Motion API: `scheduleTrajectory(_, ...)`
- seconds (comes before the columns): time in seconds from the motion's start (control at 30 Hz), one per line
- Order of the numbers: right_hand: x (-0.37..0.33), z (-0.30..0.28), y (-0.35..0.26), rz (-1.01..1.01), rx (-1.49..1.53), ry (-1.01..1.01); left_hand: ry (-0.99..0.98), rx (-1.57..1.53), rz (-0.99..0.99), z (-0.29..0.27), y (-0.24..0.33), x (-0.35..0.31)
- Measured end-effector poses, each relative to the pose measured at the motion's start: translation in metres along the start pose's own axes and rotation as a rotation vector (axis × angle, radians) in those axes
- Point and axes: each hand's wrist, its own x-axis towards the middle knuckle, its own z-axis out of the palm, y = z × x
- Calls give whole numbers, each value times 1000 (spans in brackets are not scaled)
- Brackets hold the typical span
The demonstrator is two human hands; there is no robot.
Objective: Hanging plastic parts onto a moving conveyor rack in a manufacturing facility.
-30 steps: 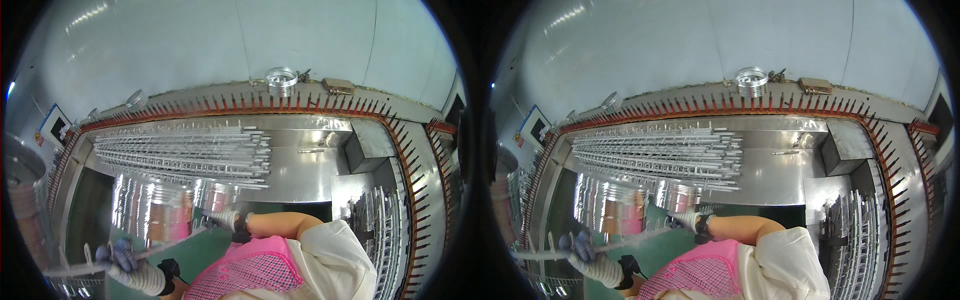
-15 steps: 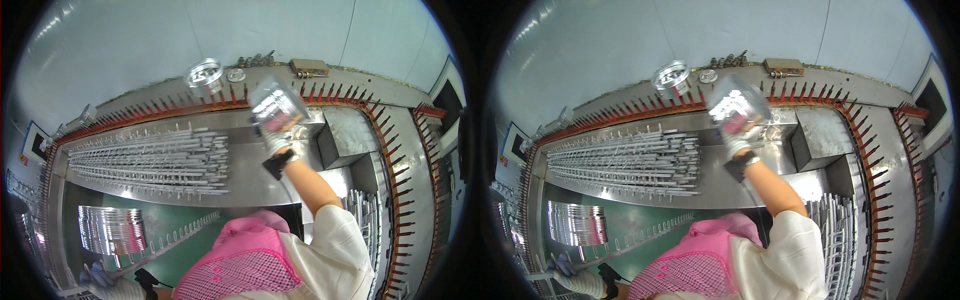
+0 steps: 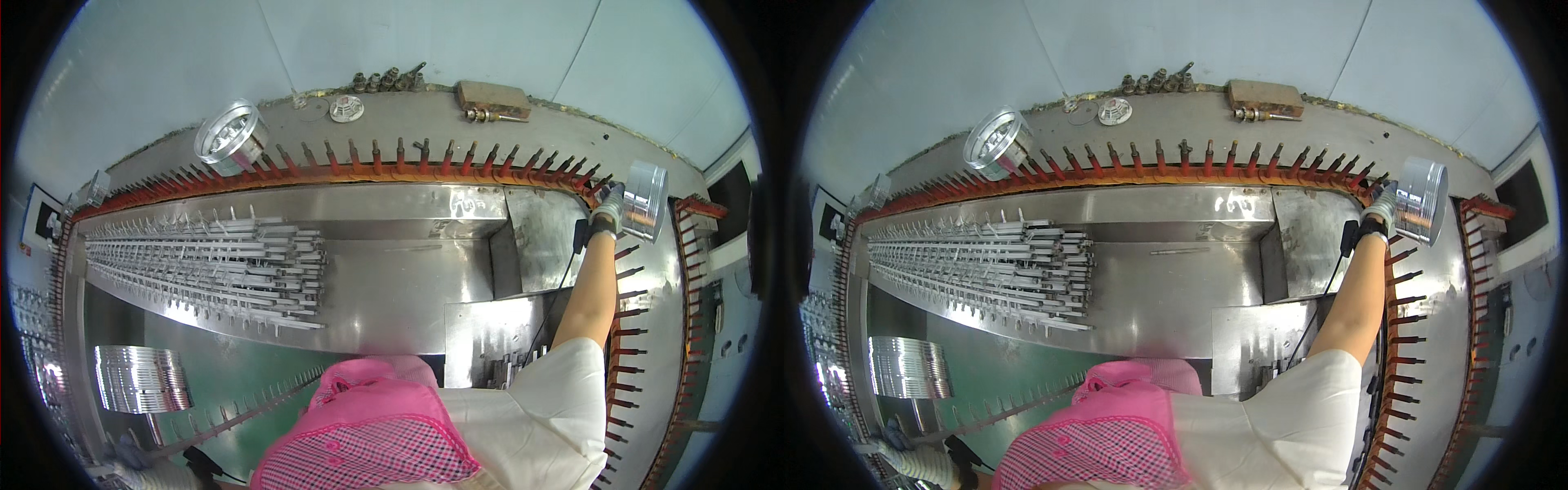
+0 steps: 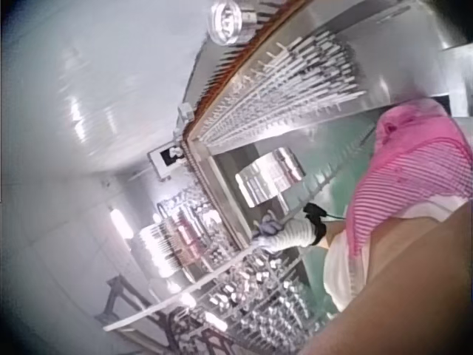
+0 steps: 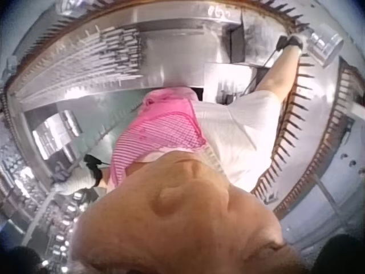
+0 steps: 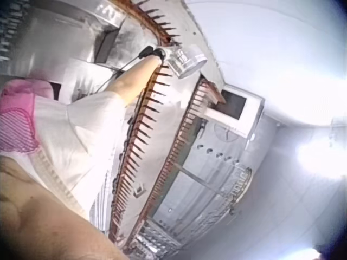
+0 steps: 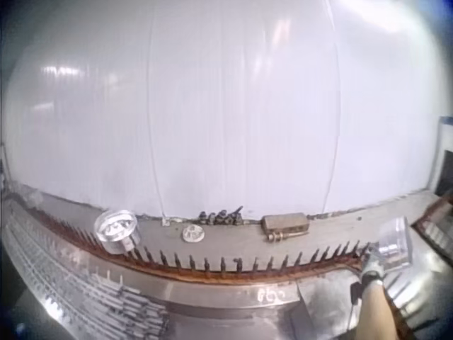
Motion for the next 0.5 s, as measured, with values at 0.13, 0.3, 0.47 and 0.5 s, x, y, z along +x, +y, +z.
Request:
scheduleTrajectory(0.13, -53, 77, -34, 97, -28, -32, 30, 39, -138, 8, 0, -4)
scheduleTrajectory(0.3, 52, 91, 4, -10, -368, -95, 66, 56, -132, 23, 1, -8)
scheduleTrajectory(0.47, 7, 131, 29, 52, -882, 48, 182, 6, -129, 30, 13, -11)
scheduleTrajectory(0.5, 19, 129, 48, 42, -890, 42, 192, 13, -136, 30, 11, -11)
